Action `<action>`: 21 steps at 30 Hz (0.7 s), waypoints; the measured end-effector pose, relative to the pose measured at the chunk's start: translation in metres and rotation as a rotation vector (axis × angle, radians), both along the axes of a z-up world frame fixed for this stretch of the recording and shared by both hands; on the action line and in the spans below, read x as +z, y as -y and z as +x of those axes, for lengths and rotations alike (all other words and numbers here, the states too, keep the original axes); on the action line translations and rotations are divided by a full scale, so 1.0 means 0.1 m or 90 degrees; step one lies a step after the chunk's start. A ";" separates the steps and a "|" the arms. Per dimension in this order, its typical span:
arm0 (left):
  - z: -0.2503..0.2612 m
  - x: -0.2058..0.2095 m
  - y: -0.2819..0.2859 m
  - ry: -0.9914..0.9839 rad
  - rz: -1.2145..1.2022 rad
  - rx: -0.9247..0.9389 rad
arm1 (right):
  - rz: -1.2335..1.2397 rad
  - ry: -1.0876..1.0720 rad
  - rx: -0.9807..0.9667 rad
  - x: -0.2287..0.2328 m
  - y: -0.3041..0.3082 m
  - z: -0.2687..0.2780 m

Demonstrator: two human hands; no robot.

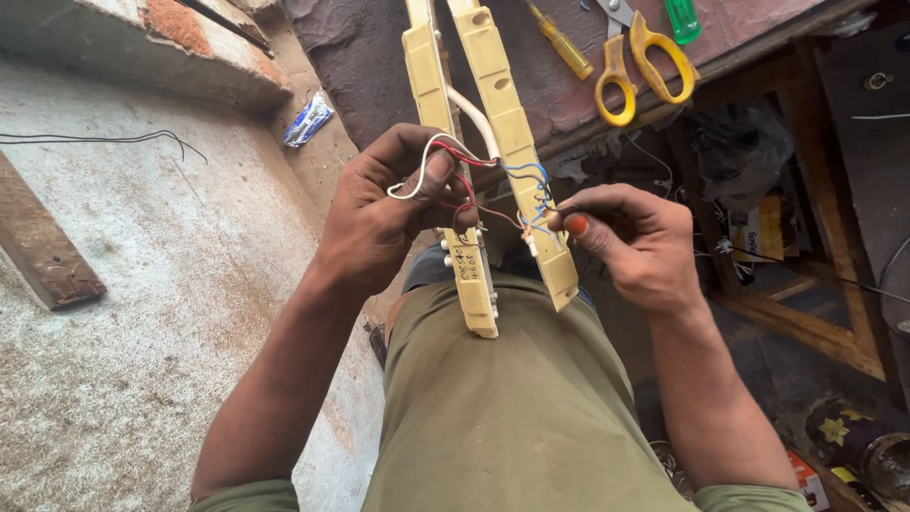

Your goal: The person uses a screwdriver to loosen screws on a beige plastic electrical fixture and then uses scissors to cut several internal wires. They continue to trim and adjust the wires within the fixture housing.

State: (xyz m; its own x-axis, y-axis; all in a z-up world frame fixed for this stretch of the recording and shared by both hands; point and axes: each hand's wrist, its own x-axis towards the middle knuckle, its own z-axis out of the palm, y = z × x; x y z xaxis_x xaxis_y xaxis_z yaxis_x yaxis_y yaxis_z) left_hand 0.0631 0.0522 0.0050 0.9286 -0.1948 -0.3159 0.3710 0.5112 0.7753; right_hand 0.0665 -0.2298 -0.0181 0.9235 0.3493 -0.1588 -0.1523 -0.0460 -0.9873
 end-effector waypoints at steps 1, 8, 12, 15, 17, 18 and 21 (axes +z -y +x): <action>0.00 0.00 0.00 -0.003 -0.004 0.003 | 0.033 -0.033 0.005 -0.03 0.04 0.02; -0.03 0.02 -0.03 0.024 -0.001 -0.019 | 0.324 -0.197 -0.042 -0.21 0.08 0.06; -0.06 0.05 -0.03 0.007 -0.003 -0.030 | 0.280 -0.166 -0.065 -0.23 0.03 0.01; -0.07 0.04 -0.01 -0.024 -0.032 -0.020 | 0.260 -0.138 -0.055 -0.19 0.00 -0.01; -0.06 0.02 -0.01 -0.045 -0.056 -0.010 | 0.212 -0.116 -0.045 -0.14 -0.02 -0.02; -0.06 0.01 -0.01 -0.053 -0.066 -0.006 | 0.188 -0.104 -0.040 -0.11 -0.03 -0.02; -0.06 -0.02 -0.01 -0.054 -0.081 -0.003 | 0.105 -0.069 -0.020 -0.06 -0.06 -0.03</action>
State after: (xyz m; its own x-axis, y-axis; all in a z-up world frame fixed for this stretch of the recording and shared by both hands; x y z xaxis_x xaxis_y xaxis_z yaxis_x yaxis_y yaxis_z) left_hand 0.0575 0.0531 0.0026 0.8988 -0.2419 -0.3655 0.4345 0.6015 0.6704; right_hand 0.0631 -0.2238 -0.0240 0.9148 0.3507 -0.2004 -0.2566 0.1214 -0.9589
